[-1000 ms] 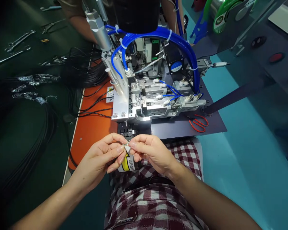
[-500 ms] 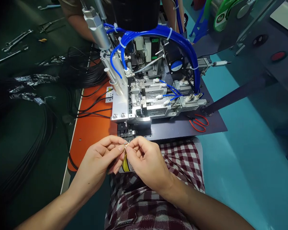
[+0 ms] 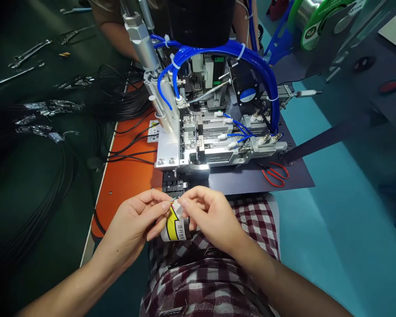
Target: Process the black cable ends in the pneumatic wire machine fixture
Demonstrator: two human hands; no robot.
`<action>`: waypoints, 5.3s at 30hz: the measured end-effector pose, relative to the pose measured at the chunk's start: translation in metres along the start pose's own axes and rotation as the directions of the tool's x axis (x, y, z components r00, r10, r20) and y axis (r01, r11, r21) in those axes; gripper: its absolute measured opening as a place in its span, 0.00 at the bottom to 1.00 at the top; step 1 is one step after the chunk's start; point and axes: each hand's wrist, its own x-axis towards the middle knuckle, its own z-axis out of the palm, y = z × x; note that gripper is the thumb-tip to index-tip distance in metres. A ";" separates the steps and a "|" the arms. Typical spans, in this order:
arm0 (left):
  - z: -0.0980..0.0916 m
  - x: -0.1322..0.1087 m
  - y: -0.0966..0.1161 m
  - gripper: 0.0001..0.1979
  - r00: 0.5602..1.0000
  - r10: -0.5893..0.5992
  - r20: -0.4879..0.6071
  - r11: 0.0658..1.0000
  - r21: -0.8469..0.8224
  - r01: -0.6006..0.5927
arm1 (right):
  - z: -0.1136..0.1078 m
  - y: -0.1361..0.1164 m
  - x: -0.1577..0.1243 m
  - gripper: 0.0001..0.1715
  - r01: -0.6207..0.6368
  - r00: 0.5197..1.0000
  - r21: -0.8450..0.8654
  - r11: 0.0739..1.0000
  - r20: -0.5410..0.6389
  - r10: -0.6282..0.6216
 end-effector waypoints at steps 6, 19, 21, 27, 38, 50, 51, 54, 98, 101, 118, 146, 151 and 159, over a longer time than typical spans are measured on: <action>0.000 -0.001 0.000 0.08 1.000 -0.002 0.020 0.999 0.036 0.001 | -0.006 -0.001 0.005 0.09 0.009 1.000 0.077 0.997 0.002 -0.009; 0.000 -0.001 -0.003 0.07 0.999 -0.001 0.050 1.000 0.000 0.001 | -0.004 0.008 0.006 0.09 -0.061 0.997 0.211 0.976 0.064 0.048; 0.000 -0.001 -0.001 0.07 0.999 -0.001 0.049 1.000 -0.023 0.002 | -0.004 0.011 0.007 0.10 -0.059 0.995 0.240 0.969 0.092 0.038; -0.001 -0.003 0.004 0.07 0.993 -0.016 0.114 1.000 -0.025 0.019 | -0.009 0.016 0.010 0.13 -0.050 0.967 0.269 0.962 0.253 -0.021; -0.003 -0.002 0.000 0.07 0.993 -0.017 0.116 0.997 0.074 0.009 | -0.020 -0.001 0.013 0.09 0.036 0.931 0.139 0.990 0.354 -0.084; -0.001 0.002 -0.002 0.09 0.998 0.064 0.029 0.996 0.062 -0.066 | -0.002 0.008 0.003 0.08 0.168 0.985 -0.026 0.986 0.038 -0.166; -0.001 0.002 -0.002 0.09 0.997 0.066 0.034 0.996 0.062 -0.068 | -0.002 0.009 0.003 0.08 0.185 0.983 -0.053 0.981 0.028 -0.184; 0.000 0.002 -0.003 0.09 0.996 0.069 0.048 0.996 0.059 -0.072 | -0.003 0.014 0.002 0.07 0.242 0.970 -0.129 0.962 0.009 -0.243; 0.007 0.005 0.001 0.11 0.997 0.076 -0.020 0.997 -0.003 -0.076 | -0.003 0.011 0.010 0.11 0.195 0.979 -0.126 0.973 -0.029 -0.200; 0.007 0.006 0.001 0.11 0.997 0.072 -0.015 0.997 0.016 -0.072 | -0.002 0.011 0.010 0.08 0.264 0.958 -0.247 0.932 -0.047 -0.283; -0.001 0.026 0.000 0.07 0.696 0.689 0.202 0.281 0.811 -0.513 | -0.004 0.015 0.028 0.15 0.112 0.983 0.022 0.993 -0.147 -0.108; -0.015 0.044 -0.010 0.13 0.585 0.728 0.357 0.065 0.813 -0.578 | -0.002 0.027 0.043 0.14 0.122 0.971 -0.085 0.989 -0.197 -0.136; -0.015 0.044 -0.011 0.12 0.581 0.731 0.357 0.069 0.809 -0.584 | -0.002 0.028 0.044 0.14 0.096 0.975 -0.062 0.993 -0.197 -0.107; -0.015 0.044 -0.012 0.12 0.570 0.744 0.349 0.073 0.805 -0.588 | -0.008 0.031 0.041 0.13 0.086 0.979 -0.031 0.996 -0.182 -0.090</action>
